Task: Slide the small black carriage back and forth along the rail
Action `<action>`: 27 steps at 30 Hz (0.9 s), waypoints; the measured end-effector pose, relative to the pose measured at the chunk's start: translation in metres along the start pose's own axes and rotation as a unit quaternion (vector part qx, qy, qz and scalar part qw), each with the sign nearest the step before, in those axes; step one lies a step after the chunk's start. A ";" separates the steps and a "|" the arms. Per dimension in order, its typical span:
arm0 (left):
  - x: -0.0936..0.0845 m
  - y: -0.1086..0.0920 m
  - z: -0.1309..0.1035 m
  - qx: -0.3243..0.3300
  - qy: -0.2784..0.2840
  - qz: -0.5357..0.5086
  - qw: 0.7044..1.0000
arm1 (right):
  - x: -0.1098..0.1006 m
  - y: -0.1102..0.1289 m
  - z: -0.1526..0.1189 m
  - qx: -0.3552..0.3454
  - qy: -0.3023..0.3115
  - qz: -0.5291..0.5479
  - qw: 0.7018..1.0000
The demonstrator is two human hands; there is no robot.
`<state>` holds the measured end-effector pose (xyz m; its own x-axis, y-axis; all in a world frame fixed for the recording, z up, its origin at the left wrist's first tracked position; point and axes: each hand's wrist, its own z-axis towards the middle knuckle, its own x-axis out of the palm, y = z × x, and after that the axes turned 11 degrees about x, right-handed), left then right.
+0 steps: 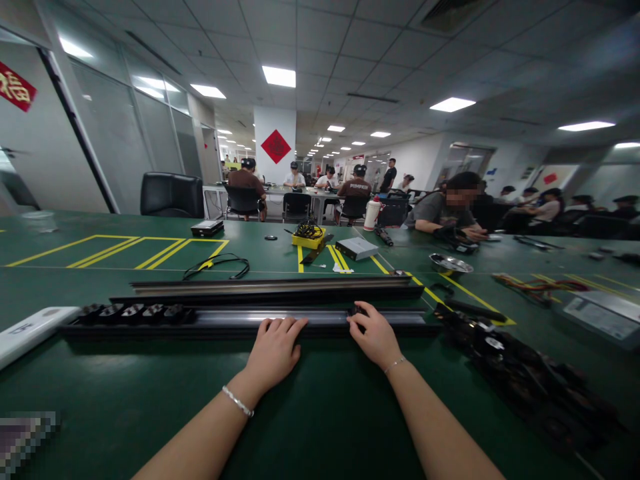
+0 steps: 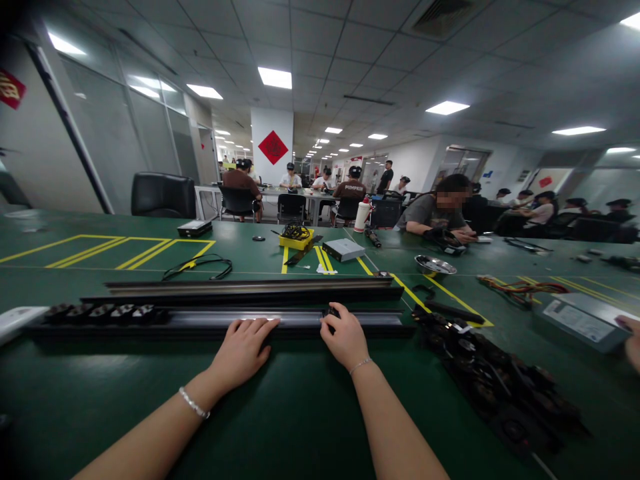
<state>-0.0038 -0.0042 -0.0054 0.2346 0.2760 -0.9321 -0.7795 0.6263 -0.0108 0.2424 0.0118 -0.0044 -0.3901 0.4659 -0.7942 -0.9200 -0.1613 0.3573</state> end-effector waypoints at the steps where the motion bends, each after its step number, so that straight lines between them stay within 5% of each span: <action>1: 0.000 0.000 0.000 0.001 0.000 -0.002 1.000 | 0.000 0.000 0.000 0.002 0.000 0.000 1.000; 27: 0.000 0.000 0.000 0.004 -0.001 -0.001 1.000 | 0.000 -0.002 -0.001 0.019 -0.012 0.018 1.000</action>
<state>-0.0045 -0.0042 -0.0051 0.2373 0.2750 -0.9317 -0.7742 0.6328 -0.0104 0.2444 0.0113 -0.0061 -0.4207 0.4820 -0.7685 -0.9033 -0.1442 0.4040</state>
